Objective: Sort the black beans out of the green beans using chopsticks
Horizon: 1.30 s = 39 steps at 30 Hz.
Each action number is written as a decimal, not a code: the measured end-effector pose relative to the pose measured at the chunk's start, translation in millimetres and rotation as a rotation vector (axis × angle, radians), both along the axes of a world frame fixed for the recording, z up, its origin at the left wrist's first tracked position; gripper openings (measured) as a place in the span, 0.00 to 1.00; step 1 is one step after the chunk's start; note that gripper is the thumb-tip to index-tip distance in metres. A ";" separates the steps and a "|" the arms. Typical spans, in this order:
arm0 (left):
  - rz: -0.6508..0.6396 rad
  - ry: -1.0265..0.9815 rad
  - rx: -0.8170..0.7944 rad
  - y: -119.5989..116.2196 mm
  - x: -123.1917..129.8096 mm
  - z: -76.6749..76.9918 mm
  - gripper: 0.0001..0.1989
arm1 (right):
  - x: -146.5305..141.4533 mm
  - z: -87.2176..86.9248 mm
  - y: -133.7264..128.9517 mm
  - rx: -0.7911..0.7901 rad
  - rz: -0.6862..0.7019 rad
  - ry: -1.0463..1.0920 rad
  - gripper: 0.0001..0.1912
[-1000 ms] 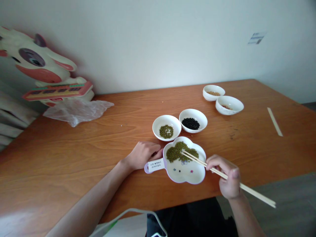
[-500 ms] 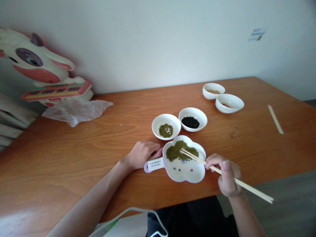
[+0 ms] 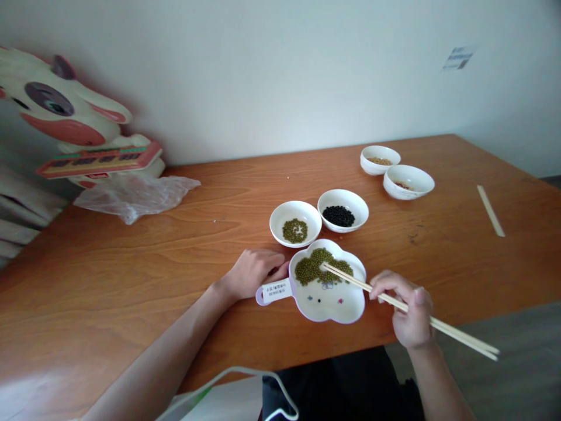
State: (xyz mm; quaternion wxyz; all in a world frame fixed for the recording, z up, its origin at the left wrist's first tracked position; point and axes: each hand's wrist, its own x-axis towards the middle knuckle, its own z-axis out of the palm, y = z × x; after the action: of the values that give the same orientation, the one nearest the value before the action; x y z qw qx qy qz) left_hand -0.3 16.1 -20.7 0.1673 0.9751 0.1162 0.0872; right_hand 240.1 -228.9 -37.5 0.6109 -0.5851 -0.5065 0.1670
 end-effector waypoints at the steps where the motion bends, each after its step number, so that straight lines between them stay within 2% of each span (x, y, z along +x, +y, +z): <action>1: 0.000 0.000 0.002 0.1 0.0 -0.1 0.22 | 0.1 0.2 0.1 -0.008 0.003 0.002 0.36; 10: 0.004 0.002 0.001 0.5 0.6 -0.7 0.22 | 1.7 -4.8 -0.8 -0.051 0.016 -0.015 0.39; 19: -0.004 -0.002 0.017 0.4 -1.4 -2.6 0.22 | 1.5 -4.7 -0.1 -0.041 0.007 -0.041 0.36; 33: 0.006 0.014 0.022 0.4 0.0 -1.6 0.22 | 3.6 -8.5 -3.9 0.018 -0.035 -0.028 0.37; 39: 0.001 -0.003 0.034 0.0 -0.2 -1.3 0.22 | 3.4 1.6 1.9 0.116 -0.091 0.029 0.38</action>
State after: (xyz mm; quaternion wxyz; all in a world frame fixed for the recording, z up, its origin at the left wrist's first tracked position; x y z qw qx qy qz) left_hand -0.5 16.1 -22.0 0.1507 0.9777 0.1150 0.0906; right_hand 243.5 -227.0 -36.0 0.6582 -0.5687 -0.4790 0.1178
